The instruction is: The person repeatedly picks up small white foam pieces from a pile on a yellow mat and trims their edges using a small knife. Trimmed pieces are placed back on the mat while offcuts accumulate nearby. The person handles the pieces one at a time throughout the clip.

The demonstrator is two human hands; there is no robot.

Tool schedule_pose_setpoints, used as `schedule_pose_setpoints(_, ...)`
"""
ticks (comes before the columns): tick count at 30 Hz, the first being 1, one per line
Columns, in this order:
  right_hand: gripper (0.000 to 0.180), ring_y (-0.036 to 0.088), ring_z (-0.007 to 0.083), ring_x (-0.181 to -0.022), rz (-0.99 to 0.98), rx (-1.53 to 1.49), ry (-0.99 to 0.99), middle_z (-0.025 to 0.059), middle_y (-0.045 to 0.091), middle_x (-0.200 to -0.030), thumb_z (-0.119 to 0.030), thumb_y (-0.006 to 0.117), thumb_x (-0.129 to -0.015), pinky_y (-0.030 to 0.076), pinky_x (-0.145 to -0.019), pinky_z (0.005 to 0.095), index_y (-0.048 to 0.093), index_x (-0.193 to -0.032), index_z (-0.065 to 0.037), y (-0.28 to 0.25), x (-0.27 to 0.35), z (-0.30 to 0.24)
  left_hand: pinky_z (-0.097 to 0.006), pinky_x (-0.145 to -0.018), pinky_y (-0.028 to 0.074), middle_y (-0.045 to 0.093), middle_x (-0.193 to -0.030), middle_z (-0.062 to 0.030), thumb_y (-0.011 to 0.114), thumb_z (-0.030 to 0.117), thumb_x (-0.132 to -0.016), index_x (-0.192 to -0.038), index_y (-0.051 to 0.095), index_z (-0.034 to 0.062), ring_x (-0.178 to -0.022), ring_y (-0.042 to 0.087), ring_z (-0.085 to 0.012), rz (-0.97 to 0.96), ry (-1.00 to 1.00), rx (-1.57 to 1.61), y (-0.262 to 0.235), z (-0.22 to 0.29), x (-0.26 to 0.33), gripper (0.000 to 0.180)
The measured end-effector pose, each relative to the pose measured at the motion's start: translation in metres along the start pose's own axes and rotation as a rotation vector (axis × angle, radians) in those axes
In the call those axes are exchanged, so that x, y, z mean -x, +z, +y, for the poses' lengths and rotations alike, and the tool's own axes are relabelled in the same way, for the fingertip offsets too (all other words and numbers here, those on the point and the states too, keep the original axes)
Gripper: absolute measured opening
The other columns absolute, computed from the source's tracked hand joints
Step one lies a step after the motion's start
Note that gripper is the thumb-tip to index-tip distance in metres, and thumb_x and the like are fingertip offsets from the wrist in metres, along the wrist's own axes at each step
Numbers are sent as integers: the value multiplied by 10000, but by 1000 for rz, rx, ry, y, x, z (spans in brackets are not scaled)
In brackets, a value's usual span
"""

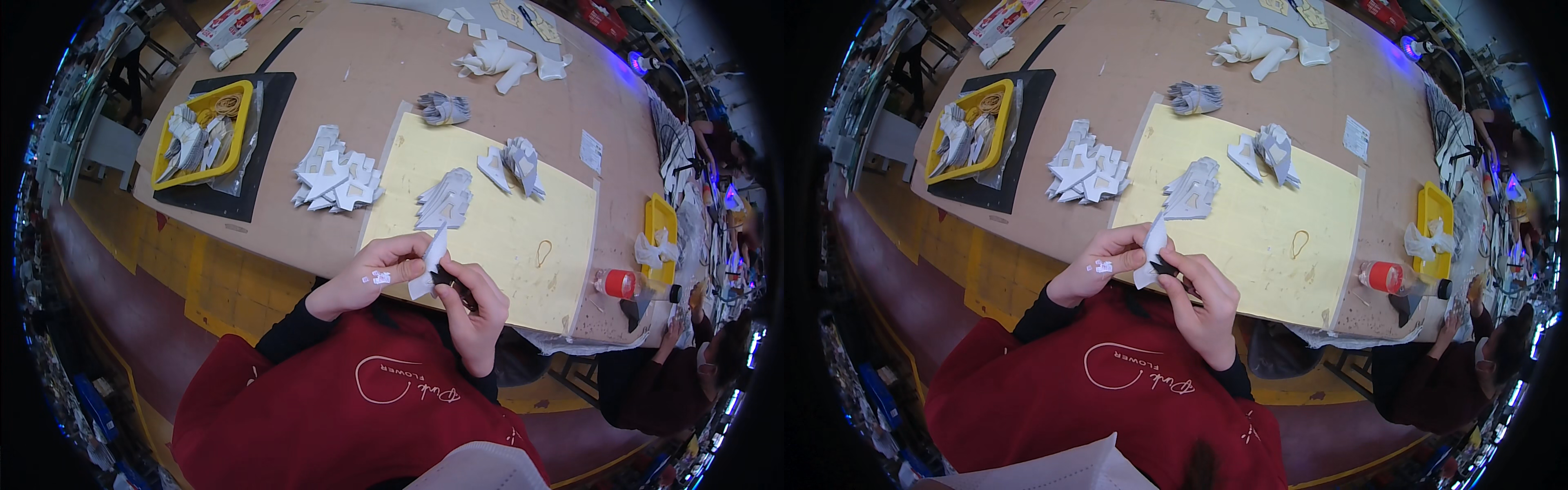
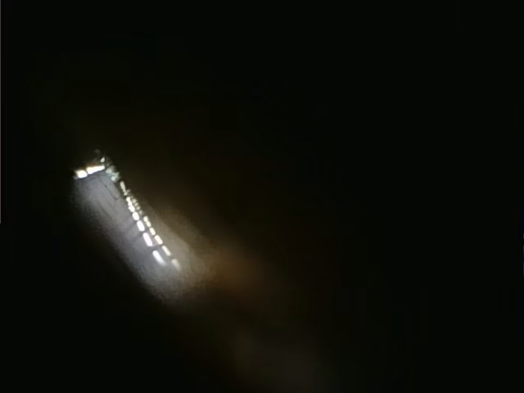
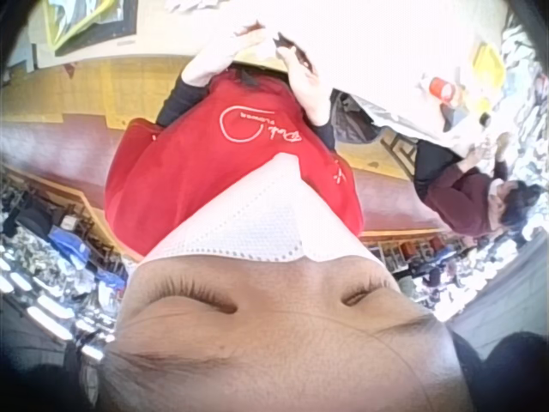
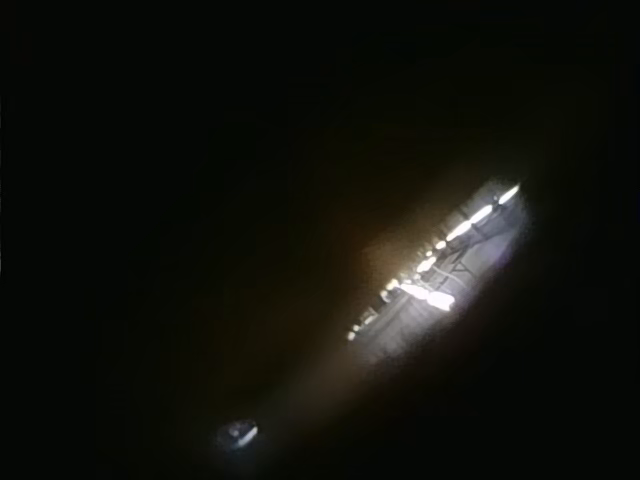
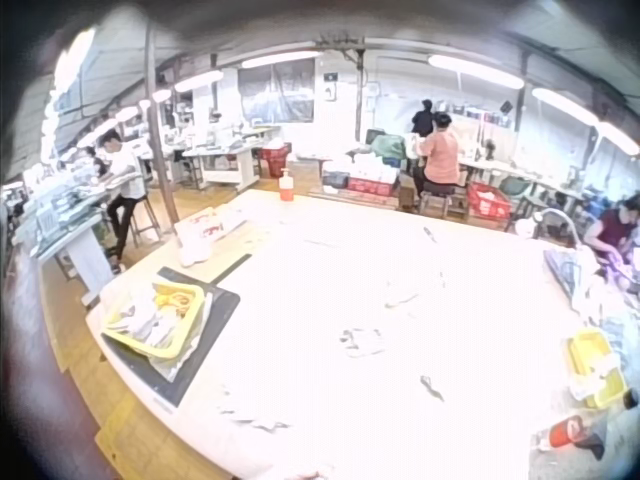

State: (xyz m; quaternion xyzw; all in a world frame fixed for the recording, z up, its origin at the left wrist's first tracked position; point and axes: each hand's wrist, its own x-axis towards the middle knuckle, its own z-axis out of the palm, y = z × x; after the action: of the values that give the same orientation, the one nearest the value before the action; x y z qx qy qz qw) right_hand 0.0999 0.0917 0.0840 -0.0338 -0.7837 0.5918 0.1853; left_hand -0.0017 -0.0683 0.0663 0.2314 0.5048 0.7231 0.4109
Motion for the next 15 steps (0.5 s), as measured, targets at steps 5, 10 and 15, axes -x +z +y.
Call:
schedule_pose_setpoints(5, 314, 582, 147, -635, -7, 10, -29, 109, 652, -812, 70, 697, -787, 455, -539, 241, 684, -1095, 13, -1, -1, 0, -295, -929, 417, 597, -1111, -40, 541, 209, -996, -1141, 614, 17, -1052, 552, -138, -8, 32, -17, -2, -5, -1, 252)
schedule_pose_setpoints(10, 313, 559, 135, -620, 4, 8, -7, 103, 649, -812, 68, 695, -791, 442, -533, 236, 684, -1098, 13, 1, 0, -2, -290, -913, 417, 592, -1095, -32, 537, 206, -998, -1129, 612, 17, -1029, 550, -130, 2, 67, -65, 1, -1, 0, 241)
schedule_pose_setpoints(15, 328, 507, 110, -600, 24, -13, -19, 90, 640, -822, 64, 694, -796, 414, -529, 228, 672, -1119, 15, 5, 2, 1, -287, -908, 418, 588, -1091, -28, 533, 199, -1000, -1126, 610, 19, -1027, 545, -124, 11, 49, -46, 0, -3, 1, 233)
